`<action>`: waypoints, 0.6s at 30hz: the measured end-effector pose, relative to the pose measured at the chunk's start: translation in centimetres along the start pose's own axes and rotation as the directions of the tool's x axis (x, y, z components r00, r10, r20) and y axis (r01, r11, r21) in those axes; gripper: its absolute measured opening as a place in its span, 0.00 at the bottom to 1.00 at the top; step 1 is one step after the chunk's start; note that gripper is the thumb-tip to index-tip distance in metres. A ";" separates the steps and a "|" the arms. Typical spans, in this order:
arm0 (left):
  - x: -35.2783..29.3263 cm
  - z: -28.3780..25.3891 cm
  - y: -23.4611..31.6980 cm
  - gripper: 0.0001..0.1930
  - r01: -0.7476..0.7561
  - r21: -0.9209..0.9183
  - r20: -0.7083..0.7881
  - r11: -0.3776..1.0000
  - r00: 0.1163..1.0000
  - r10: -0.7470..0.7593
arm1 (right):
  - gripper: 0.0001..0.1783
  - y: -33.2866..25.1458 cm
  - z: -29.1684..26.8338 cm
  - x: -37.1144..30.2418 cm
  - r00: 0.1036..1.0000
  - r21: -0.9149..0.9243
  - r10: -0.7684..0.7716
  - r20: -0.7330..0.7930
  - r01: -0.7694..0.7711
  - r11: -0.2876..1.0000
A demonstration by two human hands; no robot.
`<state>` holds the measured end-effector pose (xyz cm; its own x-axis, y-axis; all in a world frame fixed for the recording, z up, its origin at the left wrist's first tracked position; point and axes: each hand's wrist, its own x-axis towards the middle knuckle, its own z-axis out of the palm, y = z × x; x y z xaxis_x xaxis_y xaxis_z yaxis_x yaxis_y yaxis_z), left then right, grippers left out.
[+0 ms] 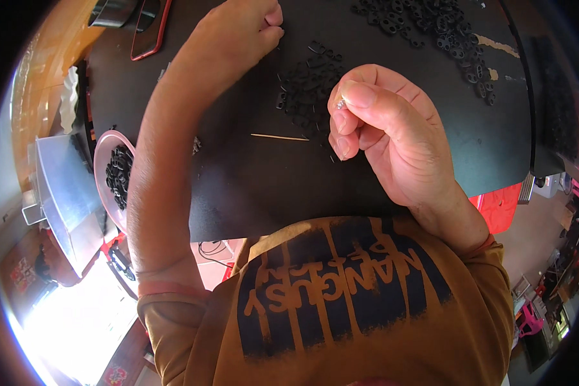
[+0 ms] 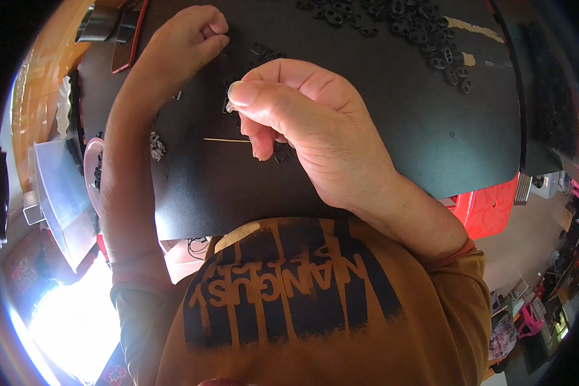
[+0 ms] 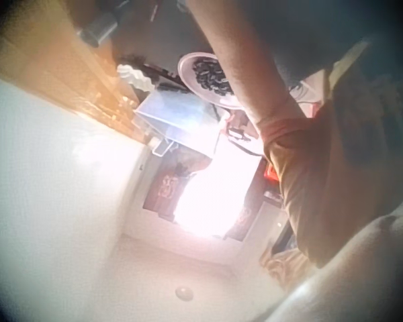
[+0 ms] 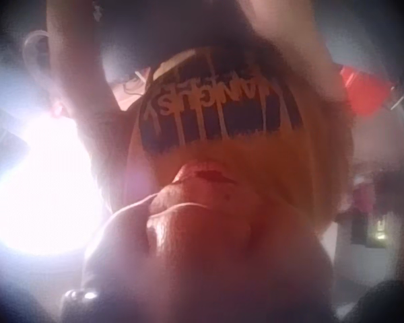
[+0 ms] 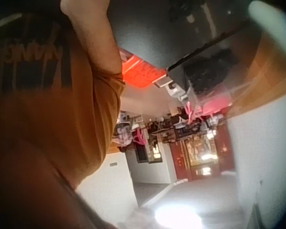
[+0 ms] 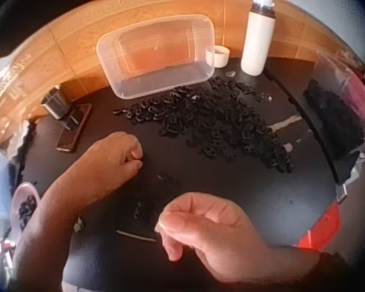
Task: The person assembles small black plastic hair accessories by hand. They pick up a plastic base and a metal spring, insert the spring into the base, and then attach a plastic clip to the assembly. The finished items are placed into a pink bowl on the table.
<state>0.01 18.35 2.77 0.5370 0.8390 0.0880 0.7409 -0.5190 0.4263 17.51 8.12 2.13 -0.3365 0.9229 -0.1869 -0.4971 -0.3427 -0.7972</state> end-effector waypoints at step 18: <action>-8.4 1.9 7.7 0.10 0.072 -0.997 0.048 0.039 0.900 -0.433 | 0.10 0.5 0.4 -0.5 0.991 -0.048 -0.118 -0.069 0.115 0.992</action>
<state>1.96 7.02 3.57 0.1819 0.9720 -0.1485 -0.3348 0.2033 0.9201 17.12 7.47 2.07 -0.2191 0.9669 -0.1307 -0.4934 -0.2254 -0.8401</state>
